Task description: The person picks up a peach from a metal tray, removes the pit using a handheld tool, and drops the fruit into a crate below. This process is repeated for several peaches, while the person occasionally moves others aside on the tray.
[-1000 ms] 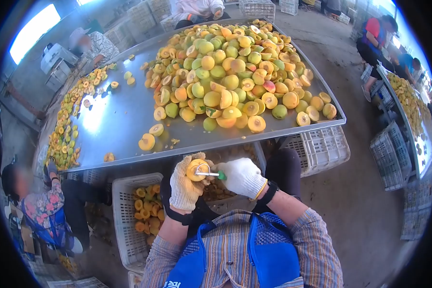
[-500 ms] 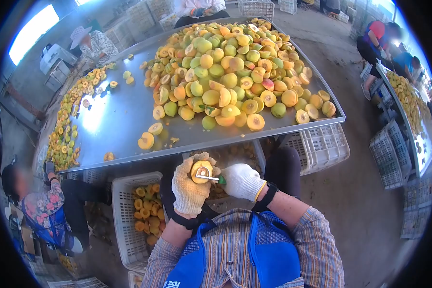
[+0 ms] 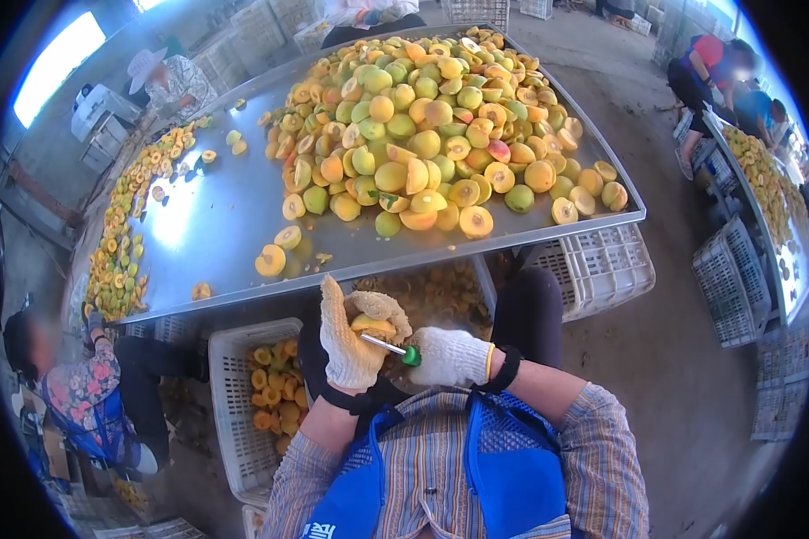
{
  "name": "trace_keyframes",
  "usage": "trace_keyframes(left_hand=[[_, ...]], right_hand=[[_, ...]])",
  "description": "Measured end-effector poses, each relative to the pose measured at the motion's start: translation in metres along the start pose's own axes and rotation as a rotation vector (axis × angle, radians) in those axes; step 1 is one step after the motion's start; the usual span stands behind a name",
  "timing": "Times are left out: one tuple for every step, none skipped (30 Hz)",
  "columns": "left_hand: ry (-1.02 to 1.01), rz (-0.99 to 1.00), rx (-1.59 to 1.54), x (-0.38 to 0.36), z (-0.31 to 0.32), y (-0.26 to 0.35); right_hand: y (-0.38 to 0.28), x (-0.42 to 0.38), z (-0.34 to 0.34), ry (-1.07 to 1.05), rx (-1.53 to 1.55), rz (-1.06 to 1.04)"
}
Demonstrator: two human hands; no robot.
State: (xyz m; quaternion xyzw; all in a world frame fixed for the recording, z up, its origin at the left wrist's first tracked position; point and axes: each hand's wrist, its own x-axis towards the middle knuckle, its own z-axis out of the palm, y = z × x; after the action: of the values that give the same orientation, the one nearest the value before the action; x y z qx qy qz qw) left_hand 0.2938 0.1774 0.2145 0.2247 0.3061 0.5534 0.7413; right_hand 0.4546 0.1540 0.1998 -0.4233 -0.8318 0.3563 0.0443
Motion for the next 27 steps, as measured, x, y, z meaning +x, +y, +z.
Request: trace_keyframes(left_hand=[[-0.06,-0.008,0.017,0.001,0.001,0.002],[-0.117,-0.016,0.032,0.002,0.002,0.005],[-0.118,-0.015,0.026,0.002,0.004,0.008],[-0.083,-0.057,0.223,0.002,0.007,0.012],[-0.048,-0.1,0.422,0.002,0.009,0.015],[-0.046,-0.101,0.422,0.003,0.011,0.016],[-0.1,-0.133,0.607,0.004,0.012,0.016],[-0.152,-0.161,0.791,0.005,0.014,0.018],[-0.25,-0.246,0.746,0.007,0.01,0.021],[-0.248,-0.244,0.745,0.008,0.003,0.017],[-0.348,-0.241,0.463,0.01,-0.005,0.012],[-0.442,-0.234,0.178,0.01,-0.008,0.01],[-0.352,-0.193,-0.013,0.01,-0.007,0.003],[-0.35,-0.19,-0.013,0.012,-0.009,-0.001],[-0.192,-0.188,-0.06,0.015,-0.014,-0.004],[-0.035,-0.184,-0.108,0.017,-0.017,-0.006],[-0.11,-0.163,0.007,0.017,-0.019,-0.004],[-0.111,-0.157,0.007,0.018,-0.02,-0.004],[-0.154,-0.197,-0.083,0.019,-0.022,-0.004],[-0.198,-0.237,-0.172,0.02,-0.02,-0.002],[-0.174,-0.294,-0.252,0.018,-0.018,0.002],[-0.174,-0.29,-0.254,0.016,-0.015,0.004],[-0.214,-0.27,-0.265,0.015,-0.012,0.005],[-0.253,-0.252,-0.276,0.013,-0.009,0.006],[-0.218,-0.264,-0.295,0.011,-0.008,0.007],[-0.22,-0.261,-0.296,0.013,-0.013,0.004],[-0.351,-0.223,-0.33,0.016,-0.02,-0.002]], right_hand=[[-0.005,-0.004,-0.002,-0.025,0.39,-0.044],[-0.008,-0.007,-0.001,-0.052,0.78,-0.088],[-0.003,-0.004,0.006,0.007,0.648,-0.032],[0.001,-0.004,0.004,0.004,0.647,-0.031],[-0.001,-0.003,-0.01,0.007,0.264,0.07],[-0.003,-0.002,-0.016,0.009,-0.118,0.169],[0.014,0.004,-0.006,0.01,-0.249,0.155],[0.013,0.002,-0.006,0.007,-0.252,0.152],[0.011,0.001,-0.004,0.027,-0.05,0.042],[0.01,-0.002,0.0,0.045,0.151,-0.068],[0.019,0.0,0.022,0.02,0.418,-0.124],[0.016,0.005,0.031,-0.007,0.685,-0.179],[0.017,0.001,0.032,-0.142,0.833,-0.071],[0.006,-0.002,0.019,-0.274,0.978,0.041],[0.007,0.002,0.017,-0.275,0.978,0.04],[0.009,0.006,0.015,-0.169,0.513,0.039],[0.013,0.01,0.015,-0.062,0.047,0.033],[0.015,0.014,0.014,-0.006,-0.007,0.042],[0.017,0.013,0.011,-0.025,0.065,0.054],[0.01,0.012,0.001,-0.043,0.137,0.067],[0.011,0.012,0.001,-0.045,0.133,0.064],[0.011,0.01,0.002,-0.094,0.513,-0.02],[0.011,0.009,0.003,-0.142,0.894,-0.105],[0.011,0.009,0.003,-0.142,0.892,-0.105],[0.009,0.009,0.003,-0.201,0.956,-0.103],[0.008,0.009,0.002,-0.26,1.018,-0.101],[0.006,0.006,0.004,-0.225,1.042,-0.14]])
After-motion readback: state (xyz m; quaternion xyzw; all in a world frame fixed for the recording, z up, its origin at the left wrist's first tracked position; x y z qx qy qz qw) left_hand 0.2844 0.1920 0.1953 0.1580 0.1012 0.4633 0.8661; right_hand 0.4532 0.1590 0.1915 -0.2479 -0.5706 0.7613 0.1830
